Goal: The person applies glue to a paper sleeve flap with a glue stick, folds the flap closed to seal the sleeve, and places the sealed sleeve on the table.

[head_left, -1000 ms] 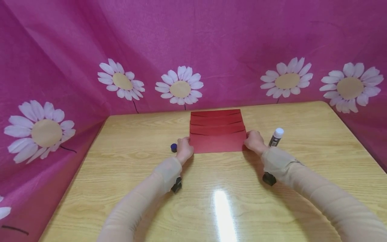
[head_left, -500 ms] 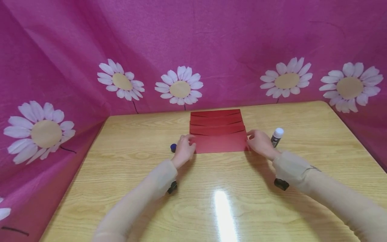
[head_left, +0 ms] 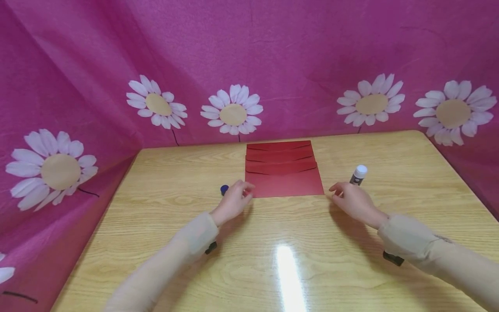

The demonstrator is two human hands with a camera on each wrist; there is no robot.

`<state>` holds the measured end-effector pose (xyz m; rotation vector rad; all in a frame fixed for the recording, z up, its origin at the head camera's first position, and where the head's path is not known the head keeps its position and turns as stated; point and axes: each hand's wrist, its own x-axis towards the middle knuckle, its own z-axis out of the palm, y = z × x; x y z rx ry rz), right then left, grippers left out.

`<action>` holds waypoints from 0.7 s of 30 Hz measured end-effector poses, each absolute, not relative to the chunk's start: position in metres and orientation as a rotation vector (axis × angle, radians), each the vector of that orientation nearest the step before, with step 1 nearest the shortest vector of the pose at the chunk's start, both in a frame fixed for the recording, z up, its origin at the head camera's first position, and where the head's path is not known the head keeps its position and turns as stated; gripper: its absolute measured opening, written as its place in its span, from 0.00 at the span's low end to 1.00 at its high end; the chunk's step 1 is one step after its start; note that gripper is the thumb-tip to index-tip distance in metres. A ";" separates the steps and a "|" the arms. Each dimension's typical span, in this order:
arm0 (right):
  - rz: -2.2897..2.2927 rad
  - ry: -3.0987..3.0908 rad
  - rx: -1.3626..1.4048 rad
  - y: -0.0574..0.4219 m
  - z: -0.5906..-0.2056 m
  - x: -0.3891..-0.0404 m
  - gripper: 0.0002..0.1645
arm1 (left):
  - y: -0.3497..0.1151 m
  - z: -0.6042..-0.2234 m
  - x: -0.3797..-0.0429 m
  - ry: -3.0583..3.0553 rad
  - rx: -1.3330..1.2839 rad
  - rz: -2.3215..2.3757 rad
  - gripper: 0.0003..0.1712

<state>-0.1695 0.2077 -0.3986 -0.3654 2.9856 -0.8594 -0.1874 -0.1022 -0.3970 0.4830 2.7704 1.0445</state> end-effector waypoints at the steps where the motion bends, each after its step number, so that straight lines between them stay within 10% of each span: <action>1: -0.850 2.989 -0.360 0.211 -0.399 -0.167 0.13 | -0.104 -0.397 -0.186 2.775 0.502 1.025 0.15; 21: -0.683 3.083 -0.202 0.262 -0.397 -0.164 0.15 | -0.128 -0.402 -0.170 2.806 0.517 0.918 0.14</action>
